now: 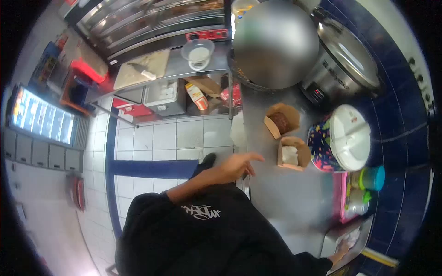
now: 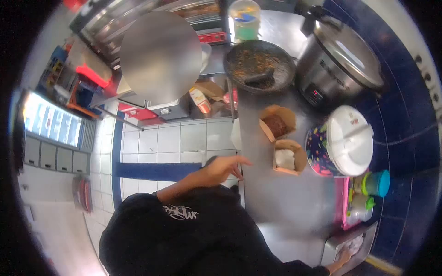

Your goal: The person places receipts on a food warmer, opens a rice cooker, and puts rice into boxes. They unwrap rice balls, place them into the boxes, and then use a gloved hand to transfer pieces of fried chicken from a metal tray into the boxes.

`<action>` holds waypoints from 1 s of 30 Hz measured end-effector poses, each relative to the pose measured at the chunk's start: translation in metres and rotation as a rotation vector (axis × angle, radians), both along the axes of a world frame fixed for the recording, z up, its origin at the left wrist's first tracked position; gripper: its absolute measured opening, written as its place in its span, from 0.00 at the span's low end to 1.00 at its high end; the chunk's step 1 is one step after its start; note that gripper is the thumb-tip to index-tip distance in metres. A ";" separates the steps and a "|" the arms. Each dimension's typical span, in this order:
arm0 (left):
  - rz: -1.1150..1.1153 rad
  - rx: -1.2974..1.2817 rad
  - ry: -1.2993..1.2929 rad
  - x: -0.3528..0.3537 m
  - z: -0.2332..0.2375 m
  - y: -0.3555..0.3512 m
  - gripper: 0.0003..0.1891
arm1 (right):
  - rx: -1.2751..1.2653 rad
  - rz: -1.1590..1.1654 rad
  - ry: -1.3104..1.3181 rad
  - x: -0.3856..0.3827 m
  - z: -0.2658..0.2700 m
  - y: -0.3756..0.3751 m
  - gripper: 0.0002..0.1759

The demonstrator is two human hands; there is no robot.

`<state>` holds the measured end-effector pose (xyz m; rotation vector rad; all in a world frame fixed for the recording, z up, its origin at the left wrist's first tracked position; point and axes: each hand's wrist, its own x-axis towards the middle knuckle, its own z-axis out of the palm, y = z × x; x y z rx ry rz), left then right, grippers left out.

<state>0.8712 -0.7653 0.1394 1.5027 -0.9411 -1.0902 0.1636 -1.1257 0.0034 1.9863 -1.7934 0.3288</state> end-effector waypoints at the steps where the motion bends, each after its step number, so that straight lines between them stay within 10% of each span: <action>1: 0.028 -0.006 0.000 0.013 0.000 0.010 0.26 | 0.004 -0.054 0.031 0.006 0.007 0.007 0.21; 13: 1.348 -0.347 0.048 0.316 -0.072 0.217 0.12 | -1.055 0.315 -0.285 0.448 0.212 0.107 0.13; 17: 1.514 -0.209 -0.334 0.460 -0.105 0.277 0.13 | -0.783 0.390 -0.422 0.632 0.210 0.136 0.19; 23: 1.390 0.379 -0.869 0.594 -0.134 0.297 0.24 | -0.263 1.325 -0.961 1.025 0.212 0.258 0.19; 26: 1.384 0.429 -0.833 0.605 -0.146 0.303 0.22 | 0.159 1.836 -1.108 1.176 0.249 0.380 0.14; 30: 1.292 0.508 -0.765 0.616 -0.175 0.328 0.13 | -0.020 2.230 -0.889 1.327 0.278 0.528 0.20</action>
